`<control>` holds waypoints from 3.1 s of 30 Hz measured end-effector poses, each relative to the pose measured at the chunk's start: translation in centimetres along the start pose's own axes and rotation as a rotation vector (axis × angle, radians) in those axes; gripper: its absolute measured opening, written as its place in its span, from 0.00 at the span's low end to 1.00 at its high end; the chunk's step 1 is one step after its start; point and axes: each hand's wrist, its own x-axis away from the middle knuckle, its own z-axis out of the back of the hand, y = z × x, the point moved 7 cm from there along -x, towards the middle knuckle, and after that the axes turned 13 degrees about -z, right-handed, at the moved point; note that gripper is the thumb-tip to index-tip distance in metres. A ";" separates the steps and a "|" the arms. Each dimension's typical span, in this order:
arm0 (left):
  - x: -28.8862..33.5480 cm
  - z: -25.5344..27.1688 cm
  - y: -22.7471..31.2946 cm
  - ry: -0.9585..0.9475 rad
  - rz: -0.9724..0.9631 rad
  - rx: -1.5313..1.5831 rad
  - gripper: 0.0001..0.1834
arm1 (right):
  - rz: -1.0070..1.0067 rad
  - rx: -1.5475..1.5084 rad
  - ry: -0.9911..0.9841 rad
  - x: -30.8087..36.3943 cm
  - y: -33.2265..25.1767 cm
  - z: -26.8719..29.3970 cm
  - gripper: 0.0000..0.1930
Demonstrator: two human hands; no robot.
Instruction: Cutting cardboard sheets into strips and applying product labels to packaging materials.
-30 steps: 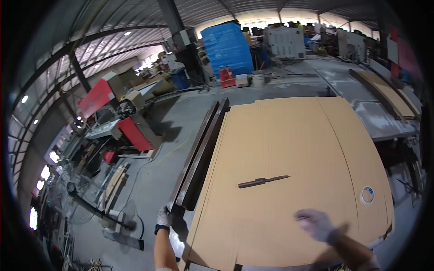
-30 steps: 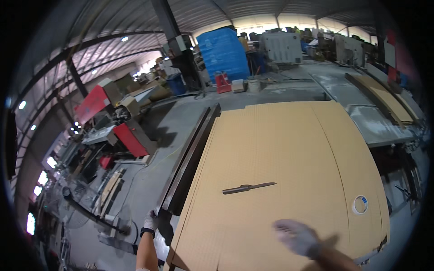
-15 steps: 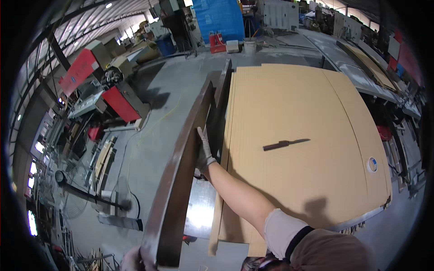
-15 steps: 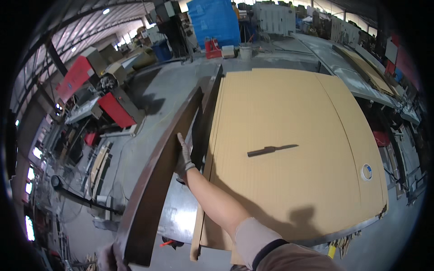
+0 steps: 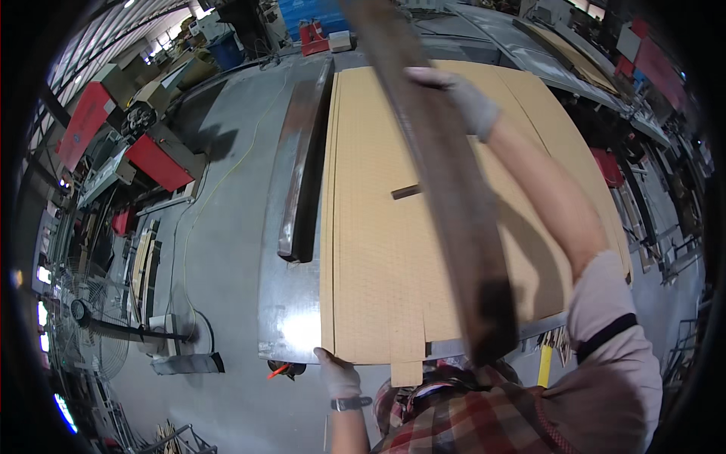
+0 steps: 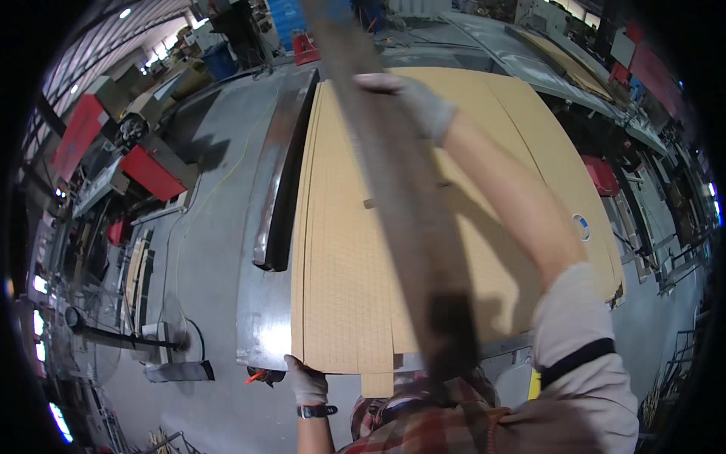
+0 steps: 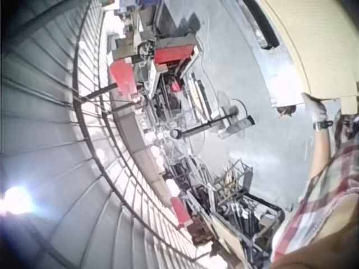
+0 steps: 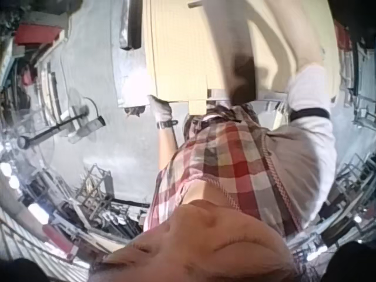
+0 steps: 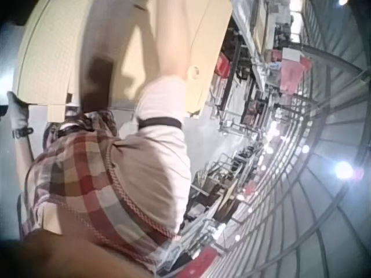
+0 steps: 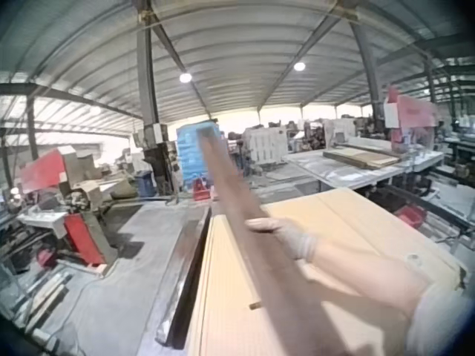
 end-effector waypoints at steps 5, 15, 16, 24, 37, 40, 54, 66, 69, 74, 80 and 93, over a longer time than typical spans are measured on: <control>6.5 -1.5 -1.3 -0.112 0.187 -0.188 0.40 | 0.249 0.420 0.570 21.0 -4.8 12.6 0.24; 13.6 -8.6 -7.6 -0.354 0.166 -0.642 0.36 | 0.089 0.943 1.609 54.5 -5.8 37.2 0.40; 13.2 -9.7 -7.0 -0.349 0.123 -0.696 0.36 | 0.033 0.966 1.613 53.6 -5.4 36.7 0.38; 10.0 -20.0 -5.4 -0.542 -0.036 -1.013 0.35 | -0.560 1.149 1.774 59.7 1.3 50.9 0.37; -20.1 -30.4 9.7 -0.334 -0.912 -2.123 0.51 | -0.361 0.868 1.642 55.3 9.4 64.8 0.45; -28.1 -28.8 9.1 -0.244 -0.724 -2.059 0.47 | -0.419 0.777 1.616 53.0 10.2 68.8 0.43; -15.6 -8.3 13.7 -0.320 -0.395 -1.613 0.22 | 0.090 0.551 1.540 55.3 11.1 73.7 0.41; -29.3 -27.0 16.0 -0.067 -0.664 -1.966 0.44 | -0.549 0.911 1.695 30.5 -5.2 63.8 0.31; -31.4 -31.9 13.9 -0.081 -0.540 -2.087 0.47 | -0.663 1.102 1.761 27.8 -8.8 65.4 0.30; -34.6 -41.3 5.8 -0.340 -0.148 -1.530 0.37 | 0.276 1.324 1.808 18.4 -15.5 70.6 0.23; -33.4 -47.9 -0.8 -0.237 -0.155 -1.429 0.31 | 0.474 1.671 0.698 -18.3 -13.8 48.8 0.31; -0.9 -25.5 -8.3 0.322 -0.563 -1.044 0.18 | 0.270 1.384 0.479 -27.0 -15.1 45.2 0.09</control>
